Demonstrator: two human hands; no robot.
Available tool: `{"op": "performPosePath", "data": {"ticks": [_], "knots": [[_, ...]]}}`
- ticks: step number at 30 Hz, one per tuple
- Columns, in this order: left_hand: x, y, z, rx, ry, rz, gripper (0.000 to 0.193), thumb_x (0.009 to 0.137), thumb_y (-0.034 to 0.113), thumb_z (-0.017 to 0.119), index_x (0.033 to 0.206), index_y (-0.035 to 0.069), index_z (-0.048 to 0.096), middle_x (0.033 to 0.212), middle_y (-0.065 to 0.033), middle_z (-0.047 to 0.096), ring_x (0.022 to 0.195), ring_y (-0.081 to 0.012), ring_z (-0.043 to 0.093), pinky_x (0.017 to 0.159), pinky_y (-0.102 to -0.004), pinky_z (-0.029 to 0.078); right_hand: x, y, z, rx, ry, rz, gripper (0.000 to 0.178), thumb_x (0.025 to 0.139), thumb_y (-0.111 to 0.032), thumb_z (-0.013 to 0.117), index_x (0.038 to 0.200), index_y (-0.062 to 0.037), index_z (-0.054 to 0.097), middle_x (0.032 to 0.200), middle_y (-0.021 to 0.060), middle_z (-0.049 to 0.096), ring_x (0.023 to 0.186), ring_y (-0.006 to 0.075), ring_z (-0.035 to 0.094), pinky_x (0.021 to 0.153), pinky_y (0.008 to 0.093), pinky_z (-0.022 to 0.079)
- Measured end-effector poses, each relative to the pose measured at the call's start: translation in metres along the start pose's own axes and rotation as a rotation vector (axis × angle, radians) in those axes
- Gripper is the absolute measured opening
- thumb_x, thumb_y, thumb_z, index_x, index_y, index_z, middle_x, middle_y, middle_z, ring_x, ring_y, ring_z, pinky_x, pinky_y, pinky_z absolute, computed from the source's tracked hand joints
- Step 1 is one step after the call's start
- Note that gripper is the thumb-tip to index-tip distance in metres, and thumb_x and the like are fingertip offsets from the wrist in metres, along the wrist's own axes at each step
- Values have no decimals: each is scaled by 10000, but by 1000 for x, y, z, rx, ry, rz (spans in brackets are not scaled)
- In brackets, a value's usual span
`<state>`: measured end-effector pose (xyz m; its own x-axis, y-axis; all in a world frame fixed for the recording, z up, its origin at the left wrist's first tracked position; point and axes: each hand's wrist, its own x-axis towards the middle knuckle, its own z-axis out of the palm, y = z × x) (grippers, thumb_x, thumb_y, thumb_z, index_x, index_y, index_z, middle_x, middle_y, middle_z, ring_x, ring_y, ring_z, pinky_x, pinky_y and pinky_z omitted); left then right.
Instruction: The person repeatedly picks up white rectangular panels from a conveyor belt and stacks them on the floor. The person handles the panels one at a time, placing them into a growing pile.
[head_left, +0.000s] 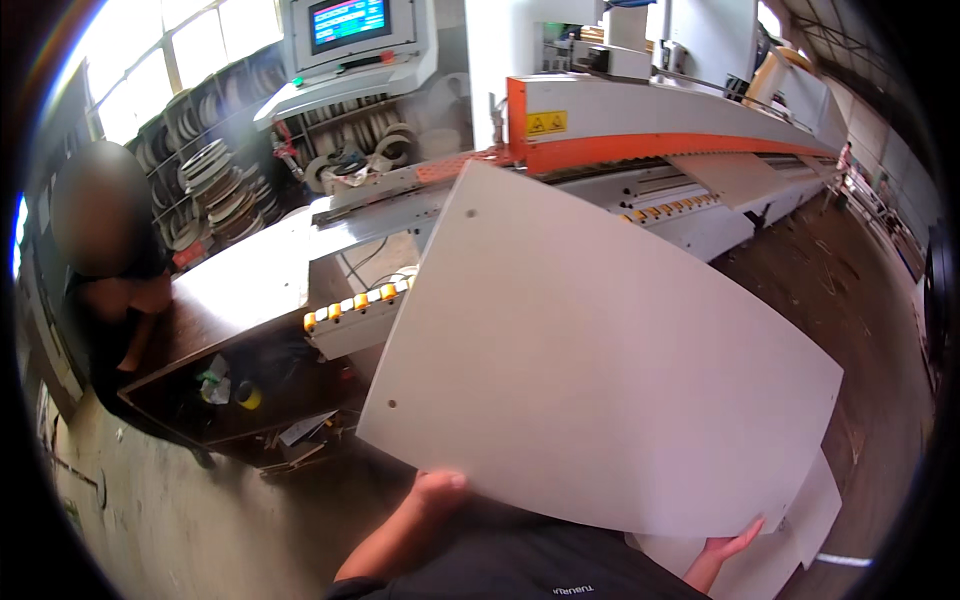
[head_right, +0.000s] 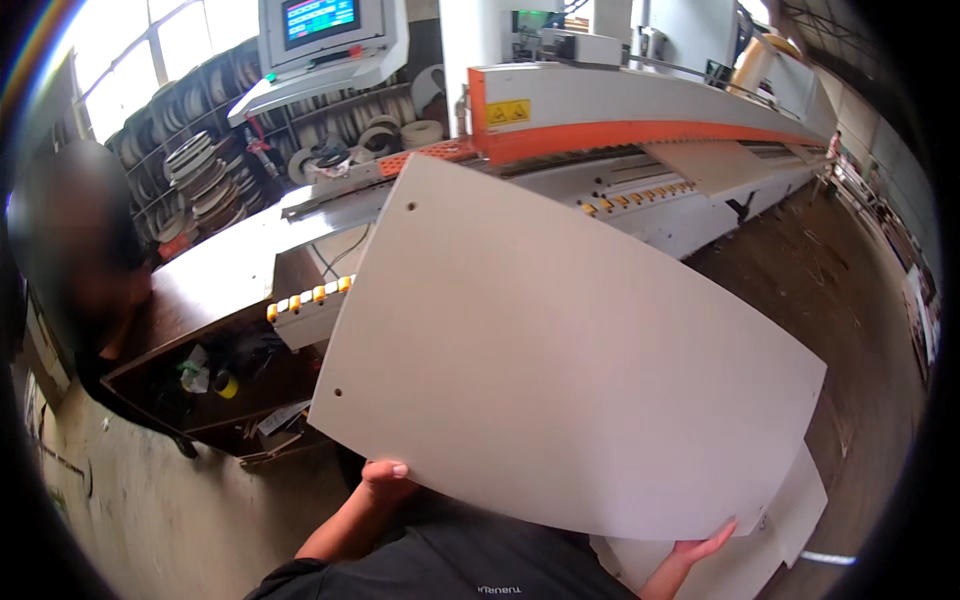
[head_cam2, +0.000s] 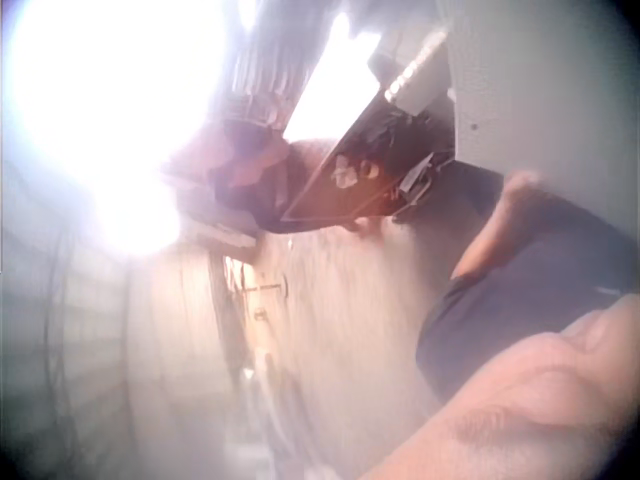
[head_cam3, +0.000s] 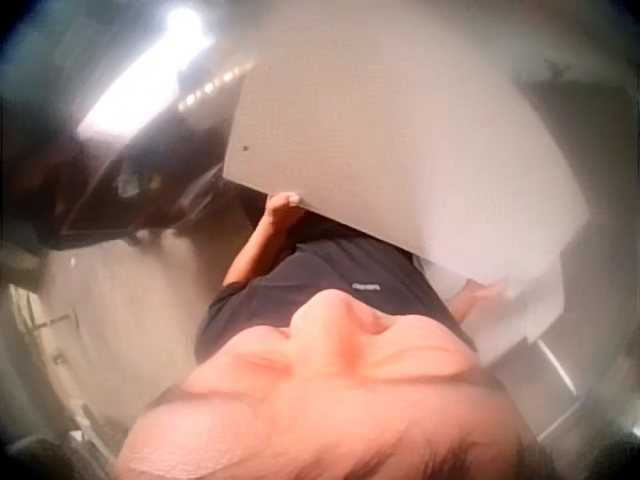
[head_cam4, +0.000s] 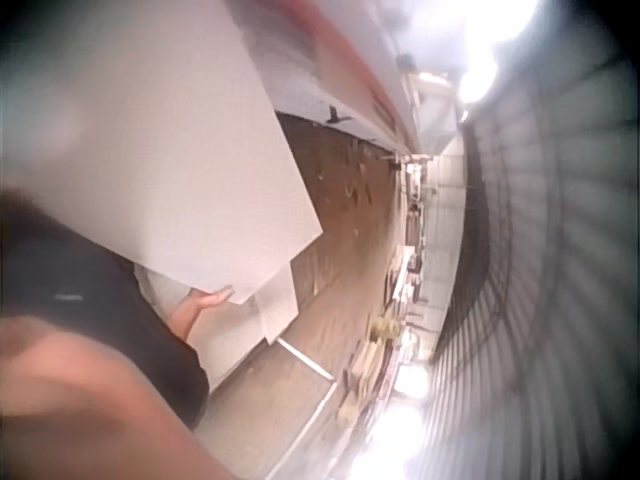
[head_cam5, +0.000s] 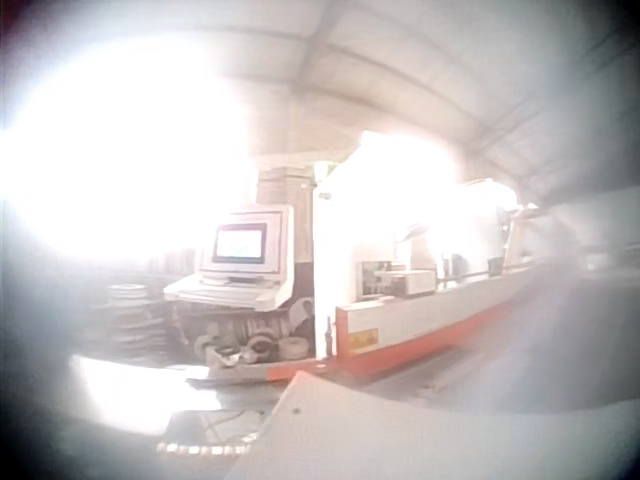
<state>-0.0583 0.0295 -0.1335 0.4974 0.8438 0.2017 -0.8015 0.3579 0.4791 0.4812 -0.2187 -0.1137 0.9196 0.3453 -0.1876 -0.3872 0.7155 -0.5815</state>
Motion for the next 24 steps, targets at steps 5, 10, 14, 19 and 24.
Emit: {"op": "performPosePath", "data": {"ticks": [5, 10, 14, 19, 24], "knots": [[-31, 56, 20, 13, 227, 213, 712, 724, 178, 643, 1379, -58, 489, 1235, -210, 640, 1124, -369, 649, 996, -492, 535, 2, 49, 86, -20, -125, 213, 606, 1035, -493, 512, 1482, -85, 488, 1471, 81, 540, 1325, 310, 525, 1076, 483, 464], [-47, 104, 63, 75, 307, 472, 679, 738, 221, 625, 1353, -48, 518, 1218, -188, 654, 1123, -361, 650, 982, -469, 544, 8, 107, 145, -65, -473, 376, 603, 1011, -489, 542, 1458, -87, 512, 1432, 75, 570, 1295, 295, 547, 1061, 469, 468], [-78, 151, 41, 108, 387, 570, 649, 785, 277, 596, 1352, -32, 527, 1224, -152, 655, 1132, -331, 645, 978, -457, 538, -9, 153, 198, -93, -529, 484, 597, 1006, -473, 550, 1445, -69, 519, 1413, 78, 582, 1290, 297, 553, 1078, 463, 451], [-69, 190, 81, 290, 513, 785, 626, 931, 383, 549, 1418, -7, 492, 1336, -126, 603, 1227, -294, 586, 1040, -451, 485, -59, 191, 261, -186, -548, 545, 644, 994, -462, 588, 1477, -51, 473, 1440, 102, 553, 1338, 293, 513, 1132, 453, 407], [-53, 219, 109, 429, 691, 882, 682, 1077, 530, 453, 1498, -5, 427, 1465, -120, 531, 1345, -269, 507, 1104, -463, 425, -99, 215, 298, -107, -757, 644, 582, 1028, -379, 597, 1468, -21, 468, 1438, 117, 556, 1335, 295, 519, 1148, 464, 401]]}}
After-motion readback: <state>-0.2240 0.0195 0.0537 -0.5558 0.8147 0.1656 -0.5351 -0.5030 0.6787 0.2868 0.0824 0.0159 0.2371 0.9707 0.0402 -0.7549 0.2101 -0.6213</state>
